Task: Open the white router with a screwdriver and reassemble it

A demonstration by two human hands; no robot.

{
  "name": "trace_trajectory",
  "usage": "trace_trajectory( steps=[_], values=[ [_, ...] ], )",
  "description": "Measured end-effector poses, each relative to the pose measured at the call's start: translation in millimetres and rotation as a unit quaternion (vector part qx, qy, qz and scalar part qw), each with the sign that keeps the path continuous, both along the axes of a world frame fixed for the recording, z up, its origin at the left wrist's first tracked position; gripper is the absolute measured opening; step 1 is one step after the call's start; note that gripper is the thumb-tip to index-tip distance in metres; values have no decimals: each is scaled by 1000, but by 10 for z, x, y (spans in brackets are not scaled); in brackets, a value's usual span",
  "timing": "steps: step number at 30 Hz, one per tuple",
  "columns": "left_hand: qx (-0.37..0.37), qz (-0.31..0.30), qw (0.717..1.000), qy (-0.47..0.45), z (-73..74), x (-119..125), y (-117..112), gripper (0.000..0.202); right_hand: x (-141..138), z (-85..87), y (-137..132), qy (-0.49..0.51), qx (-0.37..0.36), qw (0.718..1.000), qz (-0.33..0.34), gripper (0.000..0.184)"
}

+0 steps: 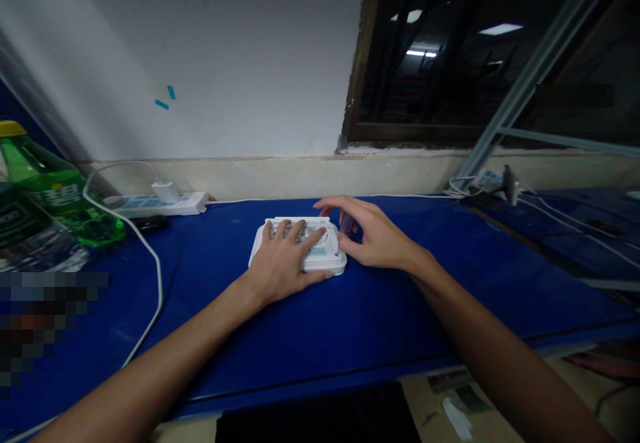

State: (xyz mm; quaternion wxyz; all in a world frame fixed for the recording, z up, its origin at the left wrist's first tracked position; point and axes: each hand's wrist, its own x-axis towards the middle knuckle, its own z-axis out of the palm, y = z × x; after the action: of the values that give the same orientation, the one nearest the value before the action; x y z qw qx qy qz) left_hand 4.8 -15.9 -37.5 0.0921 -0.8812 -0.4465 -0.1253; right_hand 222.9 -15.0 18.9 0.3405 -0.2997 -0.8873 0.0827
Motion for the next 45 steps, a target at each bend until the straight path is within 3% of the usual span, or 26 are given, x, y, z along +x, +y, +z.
trace_trajectory(
  steps=[6, 11, 18, 23, 31, 38, 45],
  values=[
    [5, -1, 1000, 2, -14, -3, 10, 83, -13, -8, 29, 13, 13, 1000, -8, 30],
    [4, -4, 1000, -1, -18, -6, 7, 83, -3, 10, 3, 6, 32, 999, 6, 53],
    [3, 0, 1000, -2, -29, -3, 11, 85, 0, -9, 27, 13, -1, 1000, -6, 37],
    [3, -3, 1000, -7, -34, -10, 9, 84, 8, 15, -13, -2, -10, 1000, -1, 63],
    [5, -2, 1000, -2, -24, -11, 1, 83, 38, 9, 7, 5, -106, 994, -9, 62],
    [2, -4, 1000, -11, -34, -17, 13, 83, 91, 24, 7, 8, -146, 989, -29, 71],
    [-3, -9, 1000, -6, -20, -17, 20, 83, 121, 36, 34, 31, -157, 987, -18, 62]
  ],
)
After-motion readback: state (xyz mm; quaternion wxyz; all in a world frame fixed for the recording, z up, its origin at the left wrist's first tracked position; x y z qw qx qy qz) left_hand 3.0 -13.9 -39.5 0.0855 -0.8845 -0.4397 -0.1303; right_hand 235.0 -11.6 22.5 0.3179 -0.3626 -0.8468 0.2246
